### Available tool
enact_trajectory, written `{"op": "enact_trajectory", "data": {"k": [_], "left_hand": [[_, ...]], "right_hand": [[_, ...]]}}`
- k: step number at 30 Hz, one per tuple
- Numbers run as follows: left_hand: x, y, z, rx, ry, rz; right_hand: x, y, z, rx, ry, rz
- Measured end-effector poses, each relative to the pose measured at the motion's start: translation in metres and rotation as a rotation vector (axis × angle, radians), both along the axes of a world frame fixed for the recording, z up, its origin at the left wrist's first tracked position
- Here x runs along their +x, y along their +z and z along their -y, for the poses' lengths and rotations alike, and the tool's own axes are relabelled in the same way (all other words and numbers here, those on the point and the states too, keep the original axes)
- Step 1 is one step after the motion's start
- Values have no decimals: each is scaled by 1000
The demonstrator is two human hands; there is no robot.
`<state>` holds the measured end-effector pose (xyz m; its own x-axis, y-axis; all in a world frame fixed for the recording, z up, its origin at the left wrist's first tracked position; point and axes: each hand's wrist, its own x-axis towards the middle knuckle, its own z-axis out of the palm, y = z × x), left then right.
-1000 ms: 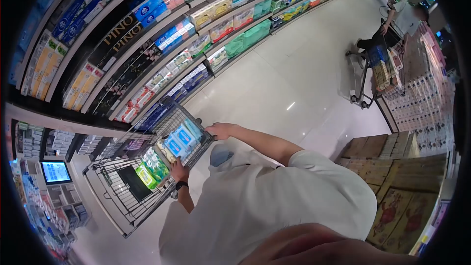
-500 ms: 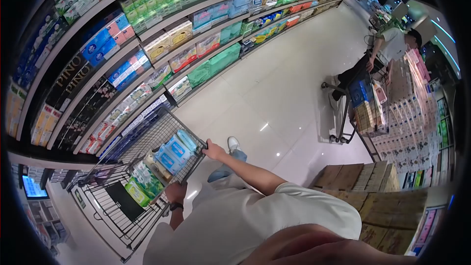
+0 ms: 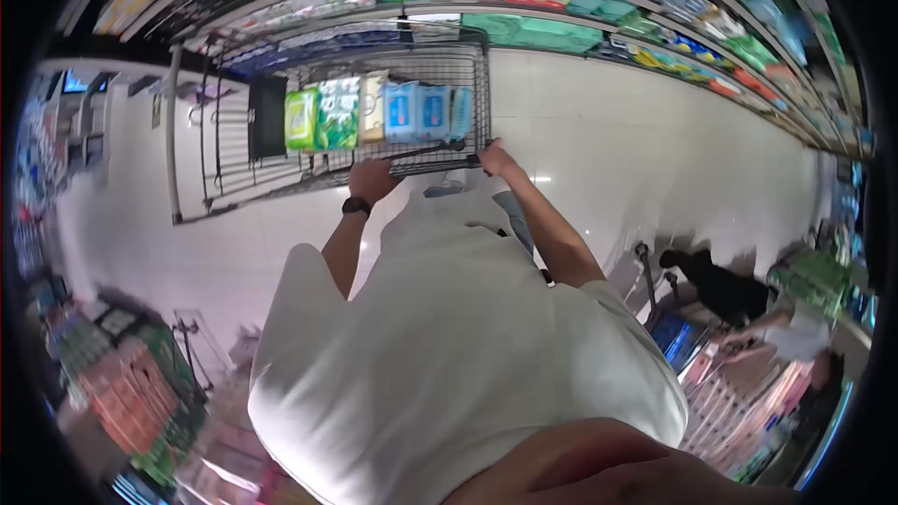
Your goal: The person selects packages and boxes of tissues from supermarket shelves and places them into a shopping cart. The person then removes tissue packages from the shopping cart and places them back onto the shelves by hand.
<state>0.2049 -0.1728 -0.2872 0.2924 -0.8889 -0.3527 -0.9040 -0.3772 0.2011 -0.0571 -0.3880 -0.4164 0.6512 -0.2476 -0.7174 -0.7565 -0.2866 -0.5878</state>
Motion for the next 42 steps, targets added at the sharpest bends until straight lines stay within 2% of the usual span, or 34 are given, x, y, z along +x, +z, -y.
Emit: {"op": "enact_trajectory", "data": {"k": [2,3,5,6,7,10,12,13,15,20,22,24,25,26,27,28,30,31,32,33,35,36,37,38,39,40,42], "left_hand": [[-25,15,29,-13,45,-3],[-35,16,41,-35,34,17],[-56,35,34,-62,17,29],[-60,35,40,59,29,-7],[-62,39,39,73,32,-14],[-72,52,44,131,45,-51],[-83,59,59,137,97,-71],[-91,64,69,200,114,-71],[-101,63,79,209,112,-56],[-112,76,98,152,110,-45],[-106,73,95,125,136,-119],[-89,70,91,146,199,-342],[-79,58,87,15,119,-459],[-62,47,88,104,183,-712],[-46,45,91,58,276,-892],[-25,50,91,15,368,-1072],[26,45,83,91,813,-1045],[48,35,79,-125,816,-1004],[82,5,65,-222,899,-855],[96,-18,63,-110,1031,-719],[127,-66,63,38,1219,-486],[134,-112,58,82,1164,-540],[131,-95,67,13,1160,-644],[129,-107,74,-30,1235,-741],[139,-162,58,-58,1202,-703],[142,-134,64,-118,1144,-934],[146,-110,73,-40,1111,-1001]], "right_hand": [[-16,37,21,-1,-75,-46],[-32,25,34,2,-89,-60],[-62,17,22,-162,-13,18],[-69,25,22,-211,19,38],[-74,37,19,-138,-118,1],[-89,23,39,-209,106,-51],[-91,66,51,-362,-215,181],[-91,83,65,-359,-198,188],[-91,106,86,-56,-230,35],[-101,94,110,-178,-212,121],[-98,95,115,-205,-194,121],[-97,102,122,-360,-125,73],[-95,109,134,-367,-107,60],[-87,127,147,-264,-58,-107],[-73,147,157,-160,-11,-274],[-54,166,160,-161,1,-291],[-6,200,152,-471,-101,37],[25,216,141,-461,-106,17],[62,232,130,-327,-133,109],[99,247,118,-183,-161,190],[145,129,96,3,-221,367],[169,75,84,105,-246,448],[194,62,78,219,-312,309],[220,52,72,319,-382,165],[260,57,55,524,-485,-89],[279,56,49,531,-511,-92],[301,63,31,586,-759,-57]]}}
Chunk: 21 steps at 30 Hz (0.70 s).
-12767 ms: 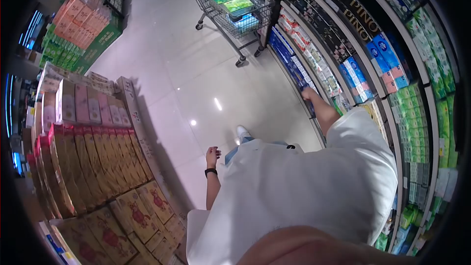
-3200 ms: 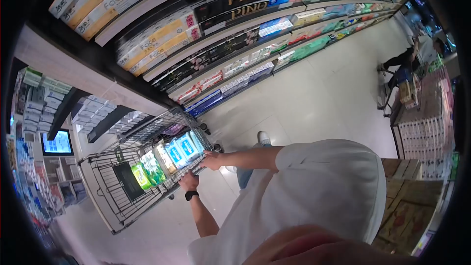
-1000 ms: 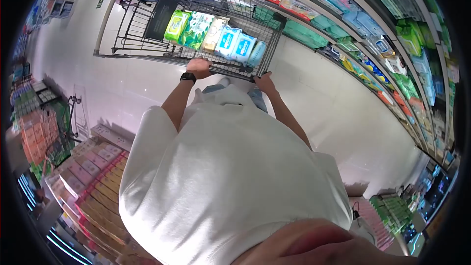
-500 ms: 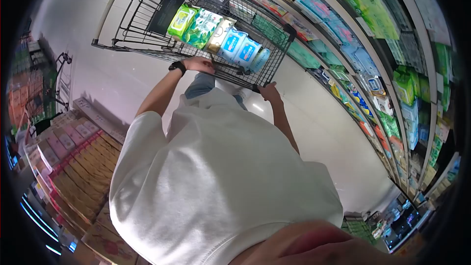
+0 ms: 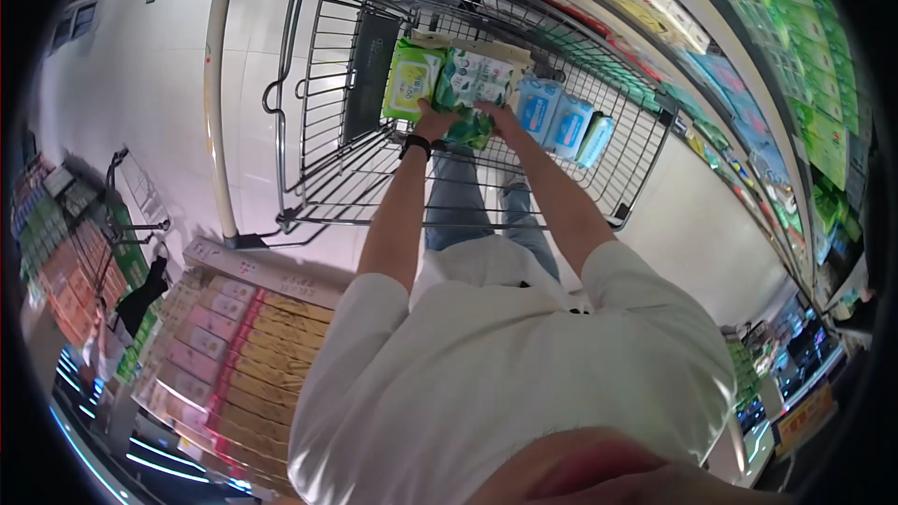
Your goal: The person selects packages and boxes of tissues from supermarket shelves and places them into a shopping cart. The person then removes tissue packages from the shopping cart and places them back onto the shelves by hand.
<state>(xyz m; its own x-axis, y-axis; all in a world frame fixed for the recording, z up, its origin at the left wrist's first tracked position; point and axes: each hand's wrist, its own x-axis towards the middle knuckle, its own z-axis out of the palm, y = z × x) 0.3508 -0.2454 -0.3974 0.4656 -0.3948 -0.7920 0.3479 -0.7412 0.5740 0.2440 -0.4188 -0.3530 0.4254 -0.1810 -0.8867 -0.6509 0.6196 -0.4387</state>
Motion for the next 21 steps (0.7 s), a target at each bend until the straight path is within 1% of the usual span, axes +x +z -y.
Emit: {"op": "enact_trajectory", "data": {"k": [1,2,3,4,5,6,7,8,9,10,11,12,13,15,17,18,19,20,21], "left_hand": [[1,4,1,38,21,-65],[4,6,4,66,47,-122],[3,-9,1,-40,147,-233],[24,68,14,131,64,-313],[25,52,8,75,2,-400],[21,61,5,23,18,-400],[13,54,0,-170,-35,-422],[28,95,10,-76,-201,-503],[20,84,7,-129,-212,-539],[12,69,3,-183,-222,-576],[3,124,12,-185,-168,-554],[-2,115,8,-286,-218,-560],[-13,144,16,-335,-235,-508],[-33,182,29,-361,-273,-480],[-55,199,36,-396,-335,-421],[-66,209,43,-397,-361,-405],[-81,222,51,-411,-400,-374],[-98,235,58,-417,-438,-341],[-118,240,70,-437,-479,-325]], "right_hand": [[8,0,-4,-19,-13,-122],[9,5,-6,-27,-29,-130],[10,14,0,14,41,-27],[14,24,6,43,110,82],[10,23,12,56,113,95],[8,32,24,13,257,-4],[-11,-19,29,-22,138,248],[-15,-13,32,-154,61,300],[-24,-2,43,-337,205,-42],[-36,22,53,-406,297,52],[-56,30,51,-643,290,0],[-65,104,53,-668,316,-179],[-82,175,58,-532,240,-105],[-154,166,71,-398,61,85],[-227,215,59,-248,-332,380],[-266,237,54,-167,-440,422],[-296,278,43,-168,-548,507],[-342,272,40,-184,-612,527],[-381,287,33,-204,-686,570]]}}
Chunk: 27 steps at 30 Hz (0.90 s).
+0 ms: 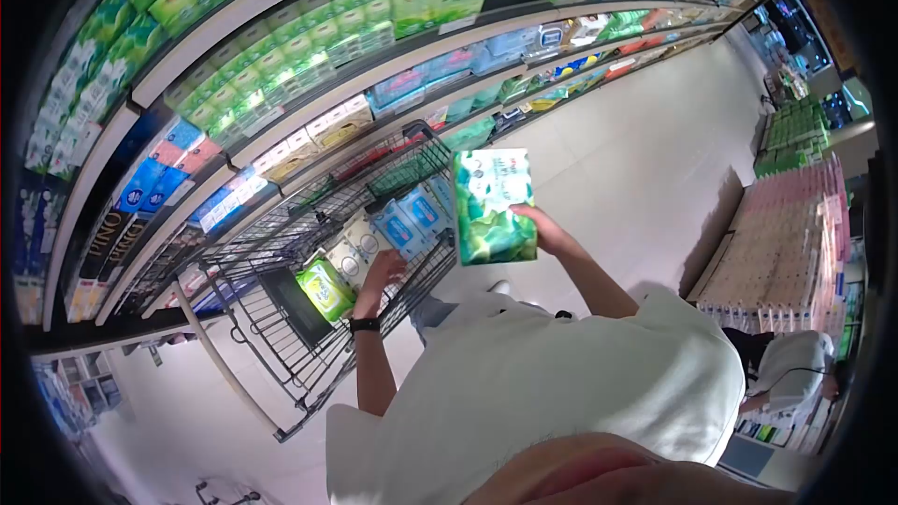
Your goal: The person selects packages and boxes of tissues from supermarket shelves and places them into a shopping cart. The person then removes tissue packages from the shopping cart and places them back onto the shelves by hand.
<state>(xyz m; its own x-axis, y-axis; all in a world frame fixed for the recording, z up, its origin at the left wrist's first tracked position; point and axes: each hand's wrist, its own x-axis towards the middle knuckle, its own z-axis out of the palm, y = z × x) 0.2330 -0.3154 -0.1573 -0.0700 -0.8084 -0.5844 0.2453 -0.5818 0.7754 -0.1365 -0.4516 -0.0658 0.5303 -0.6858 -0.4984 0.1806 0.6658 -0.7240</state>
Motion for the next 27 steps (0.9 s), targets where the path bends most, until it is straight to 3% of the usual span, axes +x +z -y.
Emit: {"op": "enact_trajectory", "data": {"k": [5,9,11,12,14,17,19,21,23,25,27], "left_hand": [[-149,75,71,-277,-260,18],[-316,152,114,-375,-608,-247],[-384,173,122,-506,-768,-31],[-405,177,118,-493,-812,-28],[-434,185,112,-479,-698,-298],[-462,209,118,-572,-906,-267],[-467,211,128,-535,-938,-251],[-469,210,143,-646,-948,-54],[-471,204,161,-732,-827,36],[-480,215,174,-905,-744,158],[-491,226,188,-1102,-780,342]], "right_hand": [[-153,49,-45,-38,-434,129],[-244,57,-94,-58,-670,334],[-265,80,-116,-54,-769,344],[-272,87,-122,-96,-840,340],[-294,85,-133,-135,-940,367],[-315,69,-142,-140,-1007,509],[-324,68,-141,-397,-1063,310],[-339,82,-144,-432,-1123,233],[-356,100,-143,-619,-1077,-294],[-373,116,-130,-681,-1040,-340],[-388,126,-102,-951,-718,-996]]}}
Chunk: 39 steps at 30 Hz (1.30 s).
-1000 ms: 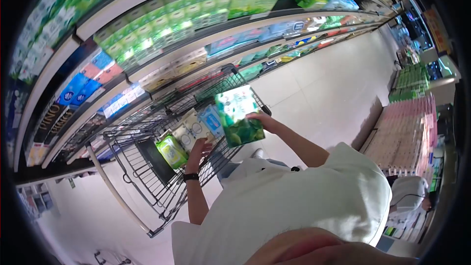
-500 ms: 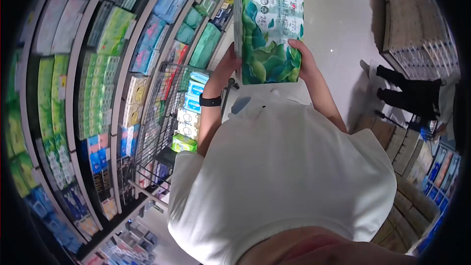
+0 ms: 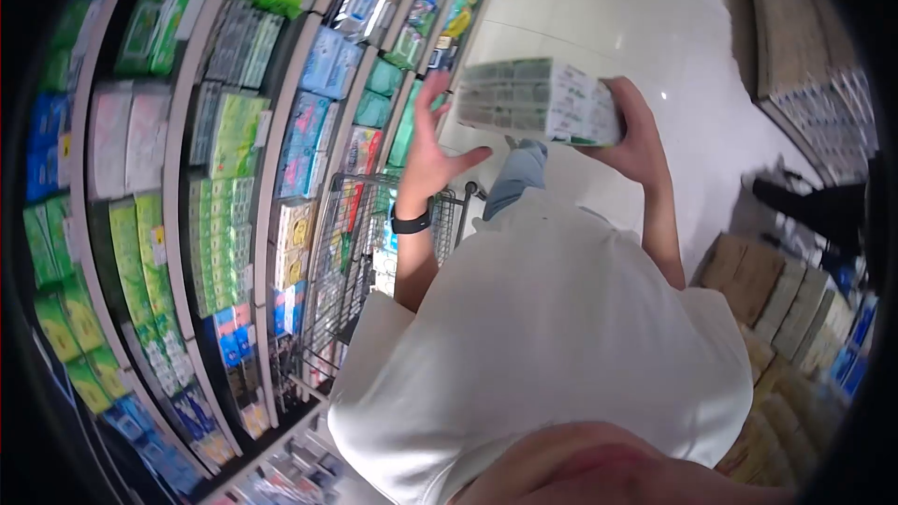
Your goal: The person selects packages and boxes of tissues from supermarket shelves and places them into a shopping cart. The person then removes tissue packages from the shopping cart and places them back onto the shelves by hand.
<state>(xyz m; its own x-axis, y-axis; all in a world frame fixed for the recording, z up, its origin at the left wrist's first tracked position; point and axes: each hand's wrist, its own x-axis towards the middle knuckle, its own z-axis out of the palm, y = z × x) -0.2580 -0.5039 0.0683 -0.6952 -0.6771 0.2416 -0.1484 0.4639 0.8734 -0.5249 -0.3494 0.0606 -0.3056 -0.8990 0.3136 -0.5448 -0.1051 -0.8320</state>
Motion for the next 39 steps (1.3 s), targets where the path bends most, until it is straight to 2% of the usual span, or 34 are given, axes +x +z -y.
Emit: {"op": "enact_trajectory", "data": {"k": [2,3,4,7,9,10,12,14,16,20,23,24,26,27,28,29,31,33,35,36,38,39], "left_hand": [[-14,-3,14,-96,-14,112],[-19,-12,22,-242,-59,152],[-23,-32,30,-166,-54,133],[-15,-82,59,21,14,176],[0,-100,80,57,118,117],[10,-111,93,-17,187,89],[31,-102,129,-95,283,145],[54,-70,166,-116,435,189],[77,-28,199,-334,646,219],[118,37,255,-700,917,142],[139,33,297,-858,1165,-18],[146,25,309,-849,1261,-40],[153,4,330,-672,1463,-87],[153,-1,340,-611,1504,-99],[160,-14,347,-581,1544,22],[160,-22,356,-534,1508,-5],[159,-35,356,-465,1456,-73],[146,-43,350,-455,1462,-118],[139,-56,337,-445,1484,-163],[135,-68,326,-332,1473,-189],[118,-99,298,-298,1504,-162],[104,-114,275,-174,1470,-200]], "right_hand": [[3,5,38,137,93,-189],[6,-5,57,160,166,-278],[9,-21,78,177,224,-380],[13,-59,138,262,424,-341],[22,-76,186,273,525,-360],[27,-80,214,276,574,-383],[44,-81,274,206,658,-446],[66,-53,337,112,735,-479],[93,-6,402,7,839,-516],[155,78,500,-478,844,-587],[198,105,556,-705,873,-602],[214,103,574,-730,891,-588],[247,82,608,-797,879,-455],[263,54,631,-680,925,-484],[276,35,650,-556,985,-498],[282,37,657,-559,970,-485],[292,39,660,-552,932,-778],[297,38,667,-477,987,-762],[298,29,674,-681,931,-756],[298,29,676,-695,898,-799],[307,32,677,-559,847,-866],[313,19,683,-613,781,-816]]}}
